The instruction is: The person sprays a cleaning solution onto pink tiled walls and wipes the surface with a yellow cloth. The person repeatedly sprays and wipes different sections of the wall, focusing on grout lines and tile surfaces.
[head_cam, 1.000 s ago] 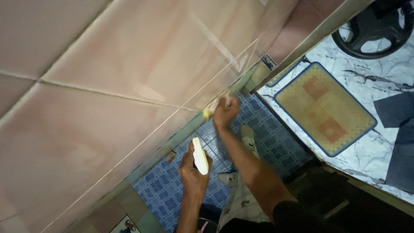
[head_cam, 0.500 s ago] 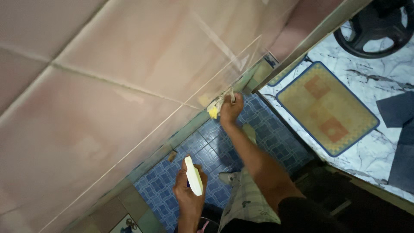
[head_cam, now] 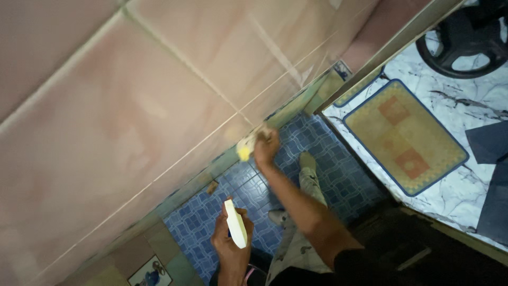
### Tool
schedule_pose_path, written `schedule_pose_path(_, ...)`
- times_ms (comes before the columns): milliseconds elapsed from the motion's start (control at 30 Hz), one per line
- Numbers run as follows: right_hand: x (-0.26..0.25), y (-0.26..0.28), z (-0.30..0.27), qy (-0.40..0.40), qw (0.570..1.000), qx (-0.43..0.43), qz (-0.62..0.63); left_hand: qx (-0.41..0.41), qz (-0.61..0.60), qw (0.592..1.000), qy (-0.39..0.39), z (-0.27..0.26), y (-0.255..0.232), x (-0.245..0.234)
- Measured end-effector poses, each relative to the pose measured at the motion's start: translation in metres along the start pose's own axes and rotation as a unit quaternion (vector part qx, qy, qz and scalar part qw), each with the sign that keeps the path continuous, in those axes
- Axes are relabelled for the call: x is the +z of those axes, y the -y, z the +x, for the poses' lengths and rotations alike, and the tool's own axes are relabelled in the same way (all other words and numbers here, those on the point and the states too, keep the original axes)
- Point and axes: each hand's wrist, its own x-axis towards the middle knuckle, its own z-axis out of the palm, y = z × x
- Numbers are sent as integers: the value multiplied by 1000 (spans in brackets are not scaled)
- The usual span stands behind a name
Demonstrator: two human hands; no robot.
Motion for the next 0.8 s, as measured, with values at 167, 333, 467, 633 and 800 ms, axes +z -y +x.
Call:
schedule_pose_path(167, 18, 20, -27, -49, 999, 21, 5, -36, 19, 999, -12, -14, 6, -16)
schedule_pose_path(333, 36, 20, -133, 96, 994, -38, 36, -3, 15, 1000, -10, -19, 6, -22)
schedule_pose_path(467, 25, 17, -93, 73, 992, 23, 102, -87, -33, 996, -10, -18, 7, -27)
schedule_pose_path(633, 6, 26, -12, -17, 998, -18, 49, 18, 13, 1000, -11, -23, 15, -41)
schedule_pose_path(800, 39, 23, -82, -46, 999, -3, 21, -38, 15, 999, -19, -27, 18, -44)
